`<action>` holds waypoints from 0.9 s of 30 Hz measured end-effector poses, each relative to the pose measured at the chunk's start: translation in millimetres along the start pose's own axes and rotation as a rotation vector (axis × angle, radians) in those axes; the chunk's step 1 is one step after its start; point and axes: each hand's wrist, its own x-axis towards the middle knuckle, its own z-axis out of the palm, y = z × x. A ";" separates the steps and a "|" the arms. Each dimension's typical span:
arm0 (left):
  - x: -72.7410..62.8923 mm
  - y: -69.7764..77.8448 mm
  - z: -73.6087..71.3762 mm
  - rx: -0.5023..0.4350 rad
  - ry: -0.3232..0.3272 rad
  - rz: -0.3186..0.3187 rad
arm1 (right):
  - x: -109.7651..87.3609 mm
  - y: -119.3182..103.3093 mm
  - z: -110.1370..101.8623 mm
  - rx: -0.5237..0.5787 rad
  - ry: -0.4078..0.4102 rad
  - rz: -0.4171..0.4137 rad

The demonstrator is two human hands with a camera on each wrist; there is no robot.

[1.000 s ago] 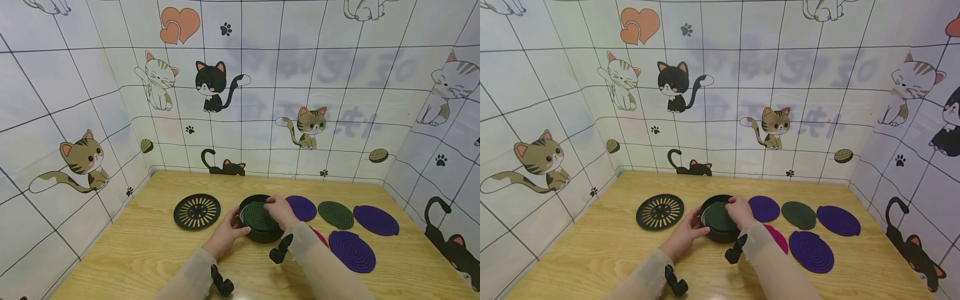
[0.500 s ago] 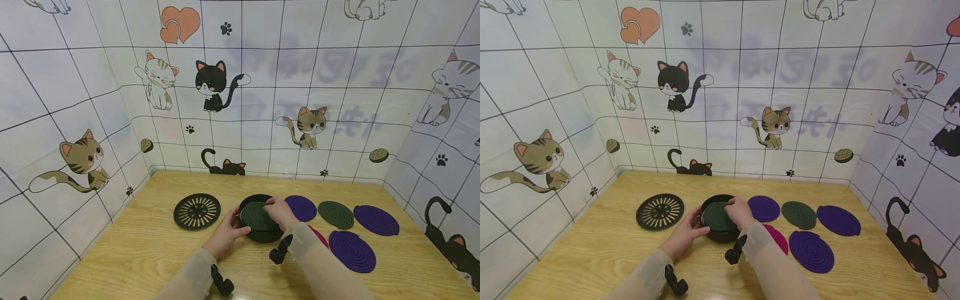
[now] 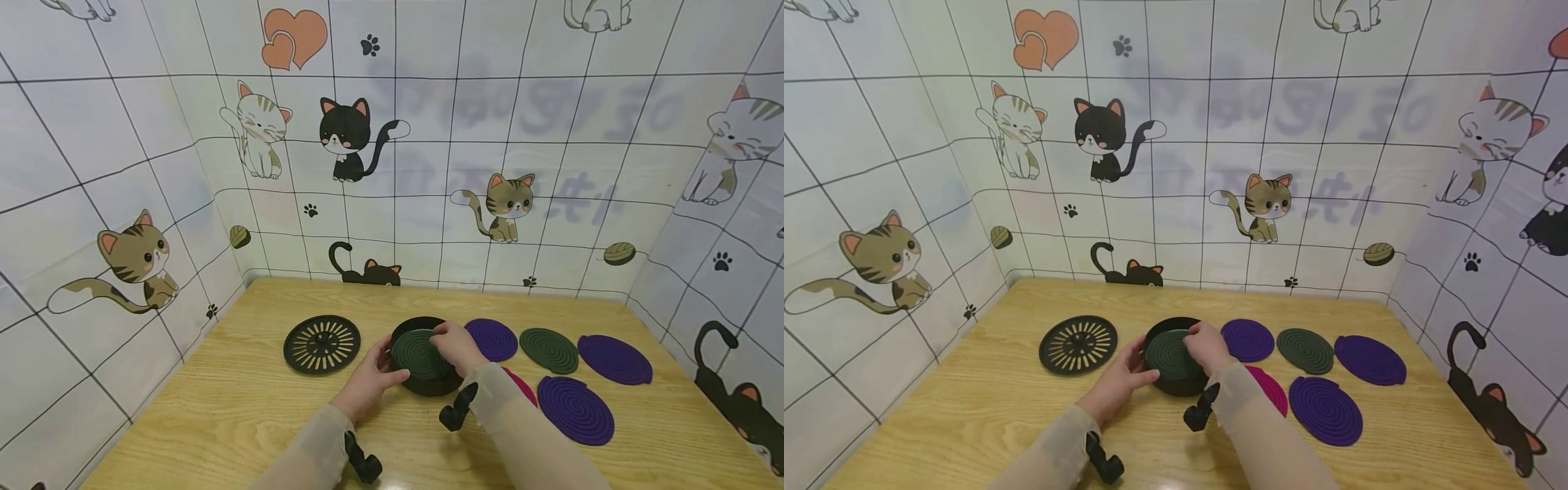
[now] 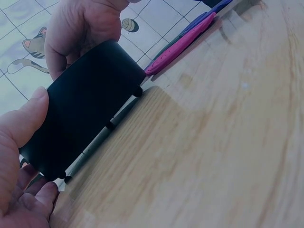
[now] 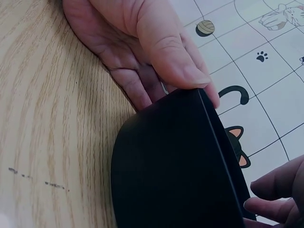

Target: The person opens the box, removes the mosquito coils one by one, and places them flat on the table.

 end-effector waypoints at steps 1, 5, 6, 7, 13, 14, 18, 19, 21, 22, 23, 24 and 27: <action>-0.1 0.0 0.0 -0.001 -0.001 0.002 | 0.2 0.3 0.0 0.004 0.000 0.003; -0.3 -0.3 0.2 -0.006 -0.003 0.008 | 0.7 1.1 0.0 0.017 0.004 0.008; -0.4 -0.3 0.4 -0.006 -0.003 0.008 | 0.7 1.0 0.0 0.023 0.007 0.009; -0.4 -0.3 0.6 -0.006 -0.002 0.009 | 0.4 0.9 0.0 0.029 0.010 0.010; -0.8 0.4 1.4 -0.008 -0.005 0.010 | -0.1 1.0 0.6 0.015 0.016 -0.001; -0.8 0.5 1.4 -0.010 -0.005 0.010 | -0.1 0.9 0.7 0.015 0.016 0.001; -0.6 0.9 1.3 -0.010 -0.004 0.009 | 0.0 0.3 0.2 0.035 0.005 0.014; -0.5 1.0 1.2 -0.010 -0.003 0.008 | 0.1 0.3 0.1 0.044 0.003 0.016; -0.4 1.1 1.0 -0.009 -0.003 0.006 | -0.1 -0.3 -0.5 0.067 0.001 0.019; -0.4 1.0 0.8 -0.008 -0.003 0.005 | -0.3 -0.4 -0.8 0.076 0.000 0.017; -0.2 0.9 0.7 -0.008 -0.004 0.004 | -0.8 -0.9 -1.2 0.089 0.000 0.016; 0.0 0.7 0.5 -0.009 -0.004 0.003 | -0.8 -0.8 -1.6 0.103 0.003 0.016; 0.8 0.1 -0.2 -0.015 -0.006 0.002 | -1.0 -1.1 -2.7 0.142 0.015 0.006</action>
